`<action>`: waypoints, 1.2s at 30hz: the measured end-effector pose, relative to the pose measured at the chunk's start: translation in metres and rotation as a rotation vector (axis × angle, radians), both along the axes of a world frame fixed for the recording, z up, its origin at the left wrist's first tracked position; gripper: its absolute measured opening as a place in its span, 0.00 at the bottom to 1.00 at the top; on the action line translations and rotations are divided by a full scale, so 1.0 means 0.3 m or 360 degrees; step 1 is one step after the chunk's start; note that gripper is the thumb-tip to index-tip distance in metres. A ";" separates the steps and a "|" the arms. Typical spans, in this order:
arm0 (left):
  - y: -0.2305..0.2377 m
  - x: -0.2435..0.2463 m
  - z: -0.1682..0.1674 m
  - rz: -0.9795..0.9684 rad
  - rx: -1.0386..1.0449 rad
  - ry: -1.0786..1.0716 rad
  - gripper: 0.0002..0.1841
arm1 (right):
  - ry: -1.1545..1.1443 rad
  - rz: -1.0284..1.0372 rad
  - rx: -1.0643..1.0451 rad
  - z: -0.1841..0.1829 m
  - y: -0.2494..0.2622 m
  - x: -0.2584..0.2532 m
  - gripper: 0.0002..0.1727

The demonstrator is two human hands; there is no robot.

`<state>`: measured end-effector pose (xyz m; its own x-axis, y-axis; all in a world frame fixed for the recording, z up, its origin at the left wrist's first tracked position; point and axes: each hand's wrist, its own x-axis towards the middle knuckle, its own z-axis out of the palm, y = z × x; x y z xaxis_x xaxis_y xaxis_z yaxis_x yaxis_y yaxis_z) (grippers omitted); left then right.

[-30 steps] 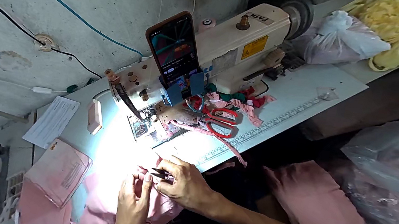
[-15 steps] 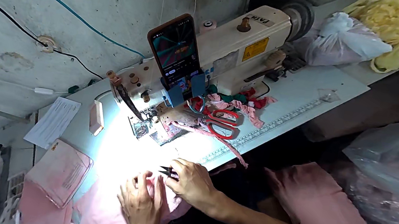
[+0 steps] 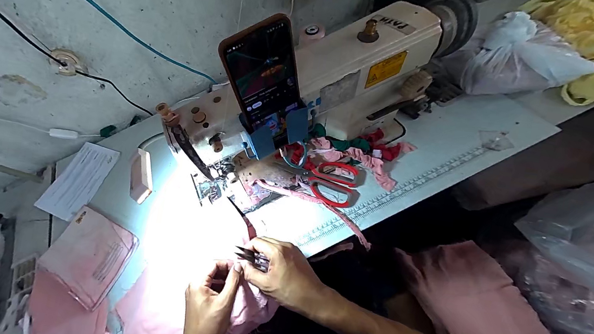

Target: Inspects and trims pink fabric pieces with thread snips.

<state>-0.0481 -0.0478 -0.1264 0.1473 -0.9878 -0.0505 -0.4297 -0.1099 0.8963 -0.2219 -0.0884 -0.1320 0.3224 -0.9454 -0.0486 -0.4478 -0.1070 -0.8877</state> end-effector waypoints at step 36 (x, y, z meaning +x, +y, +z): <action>-0.020 -0.024 0.047 0.0033 -0.0015 -0.0064 0.09 | -0.0006 -0.0139 -0.0021 0.028 0.007 0.009 0.19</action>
<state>-0.0554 -0.0540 -0.1122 0.1697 -0.9849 -0.0346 -0.4633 -0.1107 0.8793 -0.2192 -0.0864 -0.1237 0.2386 -0.9705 -0.0349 -0.4524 -0.0793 -0.8883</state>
